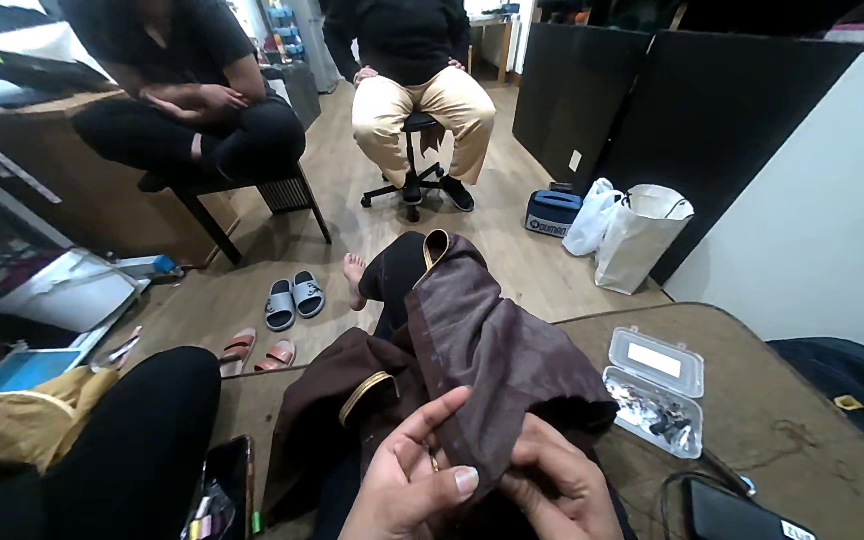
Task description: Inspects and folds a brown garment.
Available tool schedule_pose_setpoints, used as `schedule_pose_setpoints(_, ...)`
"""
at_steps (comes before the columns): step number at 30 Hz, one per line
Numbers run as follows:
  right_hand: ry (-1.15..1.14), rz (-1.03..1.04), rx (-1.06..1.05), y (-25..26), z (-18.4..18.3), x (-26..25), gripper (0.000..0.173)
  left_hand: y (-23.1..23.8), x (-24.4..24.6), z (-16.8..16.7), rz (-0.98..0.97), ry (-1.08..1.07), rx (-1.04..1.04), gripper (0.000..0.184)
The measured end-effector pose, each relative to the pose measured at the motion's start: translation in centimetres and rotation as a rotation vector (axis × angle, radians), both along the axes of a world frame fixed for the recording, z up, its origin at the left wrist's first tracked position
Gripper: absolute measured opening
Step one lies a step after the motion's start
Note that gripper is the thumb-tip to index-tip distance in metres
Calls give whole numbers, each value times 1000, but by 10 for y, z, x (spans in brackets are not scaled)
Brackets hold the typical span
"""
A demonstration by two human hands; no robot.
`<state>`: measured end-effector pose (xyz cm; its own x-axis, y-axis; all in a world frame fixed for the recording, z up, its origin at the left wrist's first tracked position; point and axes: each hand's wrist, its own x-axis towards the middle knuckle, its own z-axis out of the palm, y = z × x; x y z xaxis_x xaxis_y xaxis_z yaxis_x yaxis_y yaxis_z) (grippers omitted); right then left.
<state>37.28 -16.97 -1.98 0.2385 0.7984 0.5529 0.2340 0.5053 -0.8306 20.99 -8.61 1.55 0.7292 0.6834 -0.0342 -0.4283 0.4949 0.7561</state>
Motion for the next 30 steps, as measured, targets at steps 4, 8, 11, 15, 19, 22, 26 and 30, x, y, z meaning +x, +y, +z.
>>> schedule_pose_setpoints(4,13,16,-7,1,0,-1,9,0,-1,0,23,5,5,64)
schedule_pose_setpoints(8,24,25,-12,1,-1,-1,12,0,0,2,63,16,23,63)
schedule_pose_setpoints(11,29,21,-23,2,-1,-2,12,-1,0,3,79,17,30,63)
schedule_pose_setpoints(15,46,7,-31,2,-2,-4,13,-1,0,2,92,0,64,63)
schedule_pose_setpoints(19,43,13,-31,2,-1,-3,13,0,-1,0,98,-6,75,63)
schedule_pose_setpoints(22,54,15,-36,2,-1,-4,13,-1,-1,1,102,-6,71,63)
schedule_pose_setpoints(26,52,-3,-36,1,-2,-5,11,-2,1,1,115,15,96,63)
schedule_pose_setpoints(30,-5,-58,-30,2,-3,-4,12,-2,0,0,99,31,142,63)
